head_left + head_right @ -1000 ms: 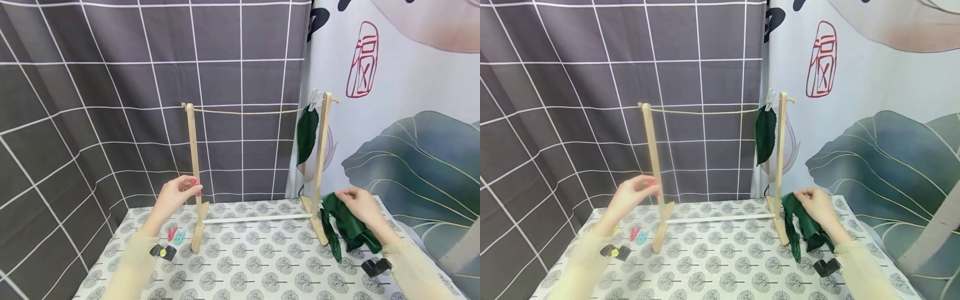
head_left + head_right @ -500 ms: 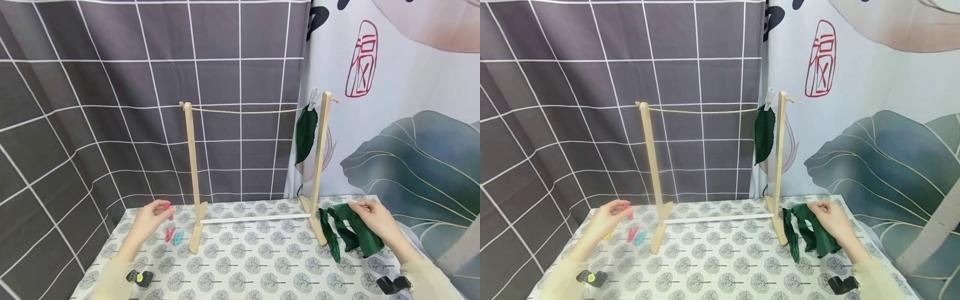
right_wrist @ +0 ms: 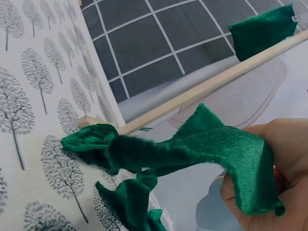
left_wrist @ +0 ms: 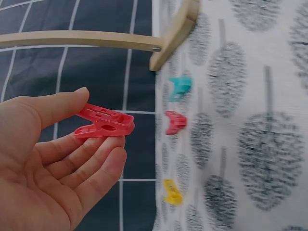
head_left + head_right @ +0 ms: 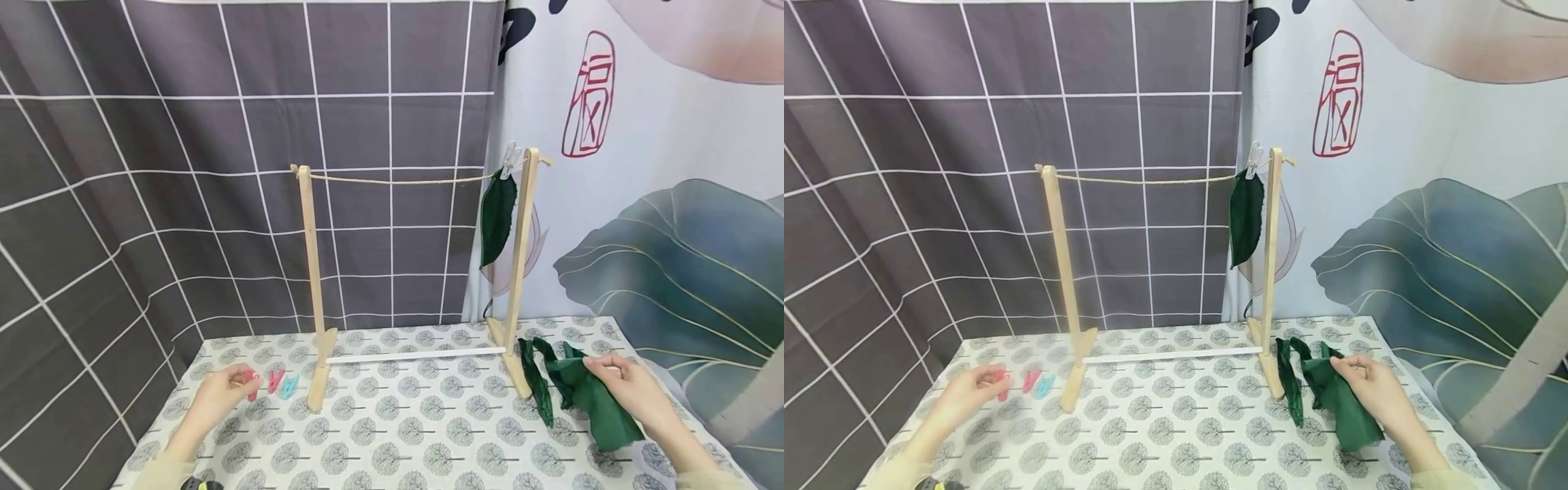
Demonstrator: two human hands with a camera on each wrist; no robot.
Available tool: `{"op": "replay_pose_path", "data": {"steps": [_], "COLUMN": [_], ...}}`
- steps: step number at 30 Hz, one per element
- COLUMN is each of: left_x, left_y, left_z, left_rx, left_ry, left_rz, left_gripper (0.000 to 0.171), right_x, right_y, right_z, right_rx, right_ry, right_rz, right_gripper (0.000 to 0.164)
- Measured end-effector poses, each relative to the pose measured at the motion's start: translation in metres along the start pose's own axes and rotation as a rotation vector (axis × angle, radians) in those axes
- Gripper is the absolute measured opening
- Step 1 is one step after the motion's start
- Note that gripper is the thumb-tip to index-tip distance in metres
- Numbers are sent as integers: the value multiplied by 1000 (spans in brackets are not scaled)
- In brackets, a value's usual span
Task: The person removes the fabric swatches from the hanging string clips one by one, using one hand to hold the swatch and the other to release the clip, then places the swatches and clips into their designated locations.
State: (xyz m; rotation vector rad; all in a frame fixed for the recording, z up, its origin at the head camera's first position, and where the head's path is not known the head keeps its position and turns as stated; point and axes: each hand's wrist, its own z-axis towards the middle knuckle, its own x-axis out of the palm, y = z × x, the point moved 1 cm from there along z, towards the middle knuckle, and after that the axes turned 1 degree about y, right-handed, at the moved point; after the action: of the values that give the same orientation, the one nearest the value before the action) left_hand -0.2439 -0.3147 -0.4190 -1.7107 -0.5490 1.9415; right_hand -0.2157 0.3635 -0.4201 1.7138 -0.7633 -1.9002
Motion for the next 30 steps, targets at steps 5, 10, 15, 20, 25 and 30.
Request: {"op": "replay_pose_path", "data": {"steps": [5,10,15,20,25,30], "left_x": [11,20,30,34,39,42], "left_y": [11,21,26,30,34,33], "left_z": [-3,-4,-4,-2,4,5], "left_rx": [-14,-30,-52,-80,-99,-120], "left_ry": [30,41,41,56,79,90], "left_rz": [28,51,59,73,76,71], "left_gripper": [50,50,45,48,53,49], "right_x": [5,13,22,32,45,57], "right_y": [-4,-7,-8,-9,-17,-24], "right_z": [-11,-24,-34,-36,-33,-32], "right_rx": [40,82,87,75,101,89], "right_ry": [30,62,74,63,80,66], "right_rz": [7,26,52,20,17,-39], "right_gripper": [55,54,48,43,43,35]}}
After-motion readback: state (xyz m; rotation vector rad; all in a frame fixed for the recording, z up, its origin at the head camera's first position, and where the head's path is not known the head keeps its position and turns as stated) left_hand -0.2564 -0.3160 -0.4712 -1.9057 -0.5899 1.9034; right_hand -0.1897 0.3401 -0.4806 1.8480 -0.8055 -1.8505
